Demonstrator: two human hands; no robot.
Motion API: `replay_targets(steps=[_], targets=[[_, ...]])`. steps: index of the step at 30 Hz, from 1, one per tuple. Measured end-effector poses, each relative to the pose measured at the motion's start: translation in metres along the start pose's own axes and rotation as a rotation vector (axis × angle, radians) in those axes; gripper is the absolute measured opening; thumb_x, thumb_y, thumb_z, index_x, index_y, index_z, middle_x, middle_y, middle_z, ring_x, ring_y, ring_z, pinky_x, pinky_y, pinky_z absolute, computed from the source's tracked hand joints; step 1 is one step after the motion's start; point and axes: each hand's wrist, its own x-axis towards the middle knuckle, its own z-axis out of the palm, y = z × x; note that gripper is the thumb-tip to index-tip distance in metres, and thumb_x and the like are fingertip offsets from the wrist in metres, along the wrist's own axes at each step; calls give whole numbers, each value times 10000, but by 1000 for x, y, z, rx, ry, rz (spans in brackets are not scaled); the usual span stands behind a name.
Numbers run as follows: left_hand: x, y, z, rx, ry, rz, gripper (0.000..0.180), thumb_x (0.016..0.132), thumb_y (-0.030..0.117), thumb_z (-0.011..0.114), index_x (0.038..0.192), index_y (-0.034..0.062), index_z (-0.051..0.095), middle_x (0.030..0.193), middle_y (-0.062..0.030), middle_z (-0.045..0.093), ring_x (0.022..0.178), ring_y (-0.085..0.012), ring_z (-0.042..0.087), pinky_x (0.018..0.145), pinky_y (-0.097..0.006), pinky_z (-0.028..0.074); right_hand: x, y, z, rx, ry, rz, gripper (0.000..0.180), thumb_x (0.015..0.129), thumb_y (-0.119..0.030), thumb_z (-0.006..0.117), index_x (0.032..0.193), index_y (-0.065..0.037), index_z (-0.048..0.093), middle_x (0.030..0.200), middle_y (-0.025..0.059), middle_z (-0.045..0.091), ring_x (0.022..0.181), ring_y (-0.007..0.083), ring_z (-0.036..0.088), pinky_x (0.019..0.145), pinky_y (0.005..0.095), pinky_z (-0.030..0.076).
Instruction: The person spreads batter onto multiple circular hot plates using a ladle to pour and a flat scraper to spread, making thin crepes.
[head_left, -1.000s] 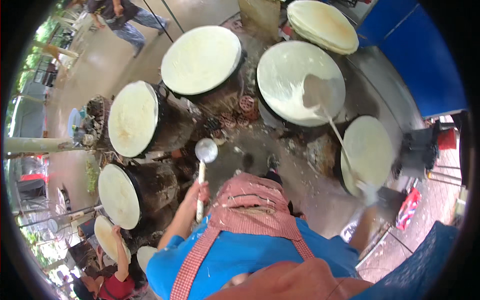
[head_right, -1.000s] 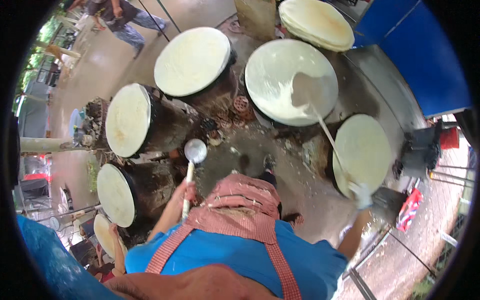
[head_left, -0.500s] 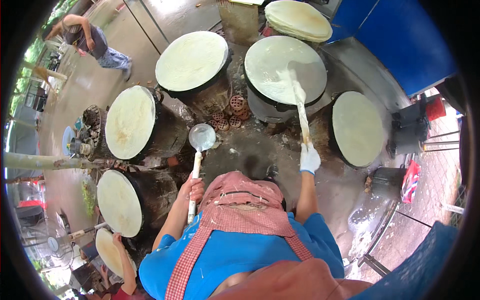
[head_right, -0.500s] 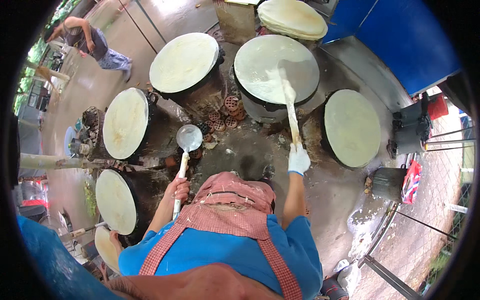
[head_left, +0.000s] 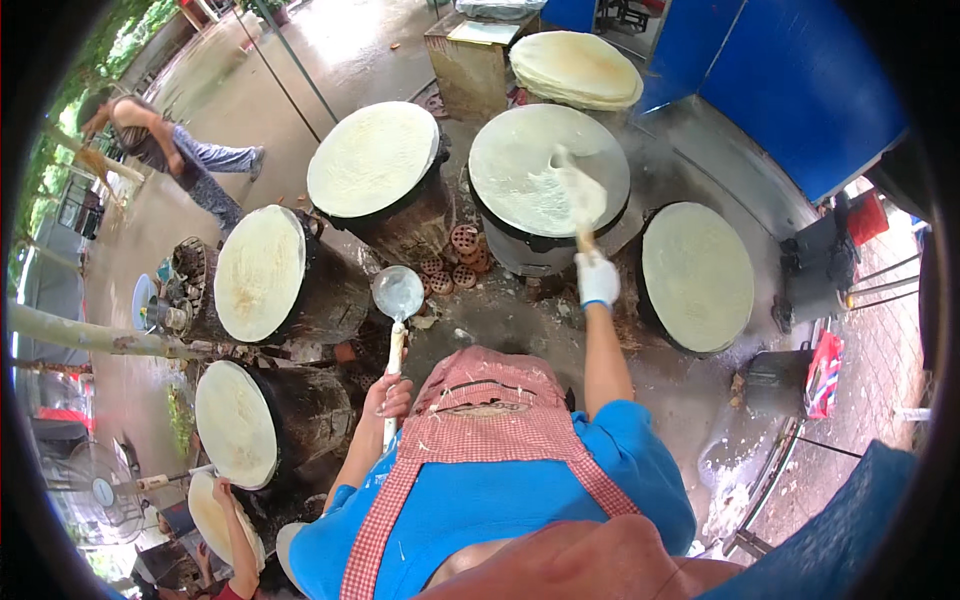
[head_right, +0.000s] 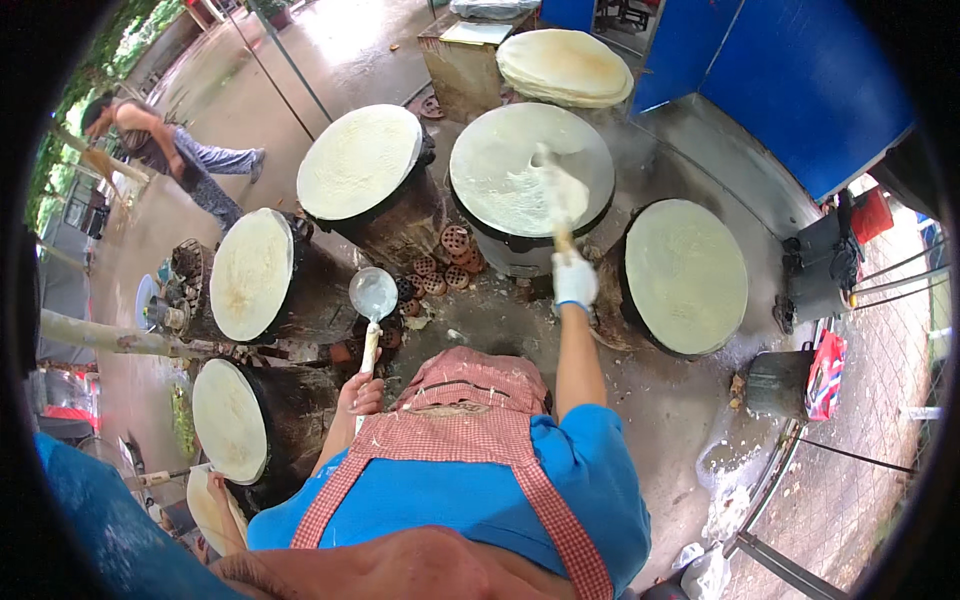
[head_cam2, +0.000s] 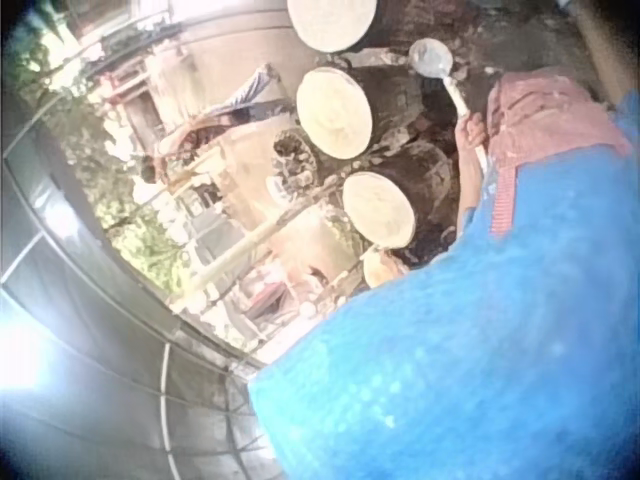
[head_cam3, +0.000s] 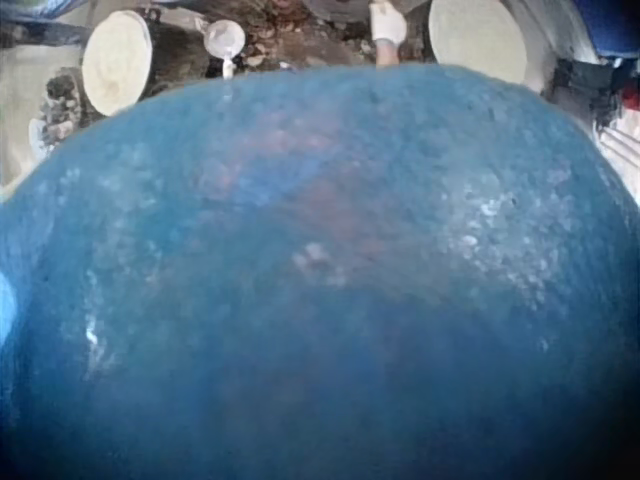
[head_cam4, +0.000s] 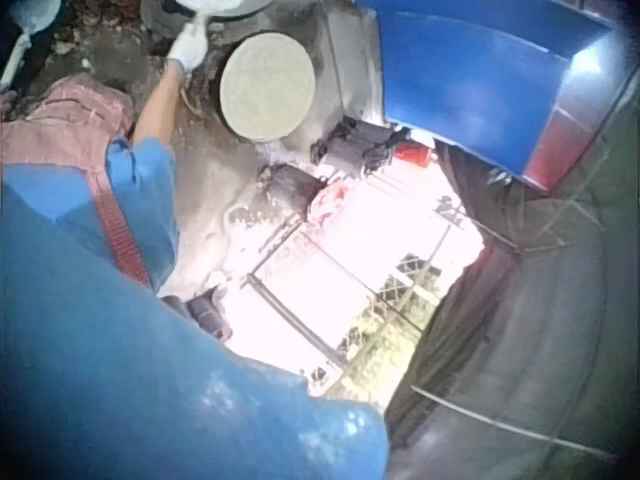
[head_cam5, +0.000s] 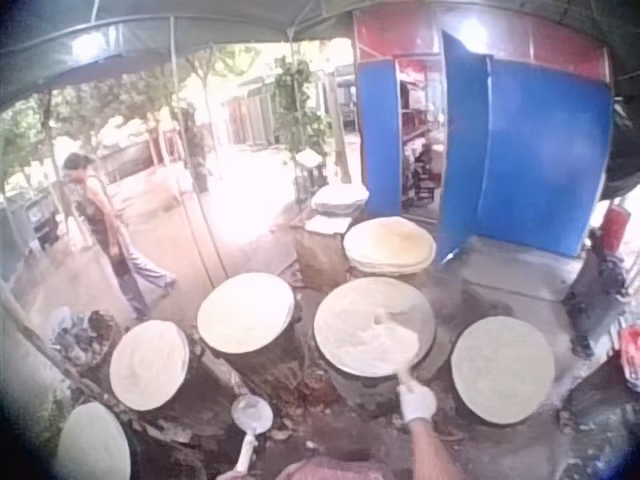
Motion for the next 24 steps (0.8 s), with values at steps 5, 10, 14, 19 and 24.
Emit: replay_targets(steps=[5,10,14,19,24], targets=[[11,7,-2,143,82,10,466,928,91,361,1343,298,321,589,-38,341,379,-89,310,281,-215,284,-35,60,13,-244,-146,-51,405,783,-513,510,1025,-214,636,823,162,638,764,334,609,693,430,470],[46,17,20,93,274,-38,413,922,97,375,1289,283,400,564,-22,324,372,-89,294,289,-204,271,57,56,-13,58,211,-116,335,828,-394,499,984,-123,618,777,172,621,691,404,573,629,475,445],[59,30,19,88,296,-61,356,925,137,372,1271,191,439,538,-3,299,368,-85,299,299,-225,287,1,56,11,-432,-53,-186,351,814,-426,516,1008,-161,642,762,146,631,694,324,608,637,432,474],[66,23,27,93,366,-21,419,926,107,362,1304,282,400,556,-23,309,394,-91,307,309,-221,282,27,87,14,134,134,116,349,807,-390,555,1061,-162,630,936,160,626,826,319,609,733,392,480],[69,21,26,75,479,-37,185,914,163,410,802,50,505,518,4,298,361,-84,279,299,-224,270,132,40,-12,319,88,-13,377,806,-357,573,1103,-125,596,987,181,609,907,344,586,780,362,452]])
